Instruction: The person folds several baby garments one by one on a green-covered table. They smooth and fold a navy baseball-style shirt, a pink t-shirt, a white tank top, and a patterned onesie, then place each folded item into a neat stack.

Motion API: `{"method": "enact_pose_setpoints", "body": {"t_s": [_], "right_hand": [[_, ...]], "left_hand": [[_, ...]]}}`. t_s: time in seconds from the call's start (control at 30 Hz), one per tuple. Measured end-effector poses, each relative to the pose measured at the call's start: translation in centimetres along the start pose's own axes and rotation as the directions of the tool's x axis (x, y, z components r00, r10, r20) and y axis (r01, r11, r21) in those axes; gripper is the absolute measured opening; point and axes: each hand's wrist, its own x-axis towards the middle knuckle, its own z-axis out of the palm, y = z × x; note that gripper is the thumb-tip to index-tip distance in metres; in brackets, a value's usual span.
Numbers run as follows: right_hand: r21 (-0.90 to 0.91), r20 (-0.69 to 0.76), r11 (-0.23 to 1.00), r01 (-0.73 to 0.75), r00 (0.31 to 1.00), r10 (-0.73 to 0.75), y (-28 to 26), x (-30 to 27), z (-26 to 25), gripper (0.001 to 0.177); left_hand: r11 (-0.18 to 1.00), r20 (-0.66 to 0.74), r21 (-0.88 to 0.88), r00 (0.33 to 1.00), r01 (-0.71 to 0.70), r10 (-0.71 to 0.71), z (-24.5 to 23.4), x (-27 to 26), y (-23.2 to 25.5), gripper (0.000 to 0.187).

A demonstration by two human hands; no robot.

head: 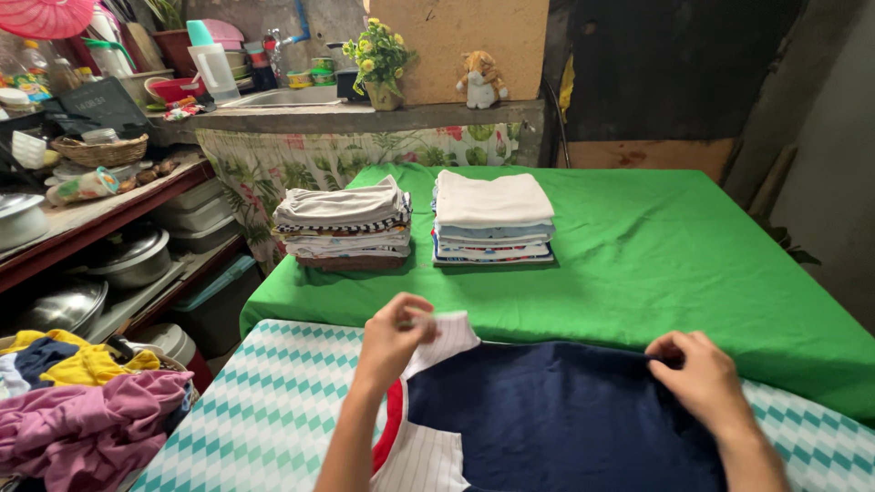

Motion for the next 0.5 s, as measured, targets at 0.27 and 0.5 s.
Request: {"method": "enact_pose_setpoints", "body": {"t_s": [0.27,0.5], "right_hand": [[-0.442,0.202,0.891,-0.105,0.956,0.213,-2.4,-1.6,-3.1,0.021],[-0.222,0.015,0.967,0.127,0.992,-0.127,-4.4,-1.1,-1.1,0.043]], "left_hand": [[0.837,0.191,0.409,0.863,0.364,-0.468,-3.6,-6.1,5.9,0.019],[0.887,-0.01,0.461,0.999,-0.035,0.045,0.3,-4.6,2.8,0.02]]}}
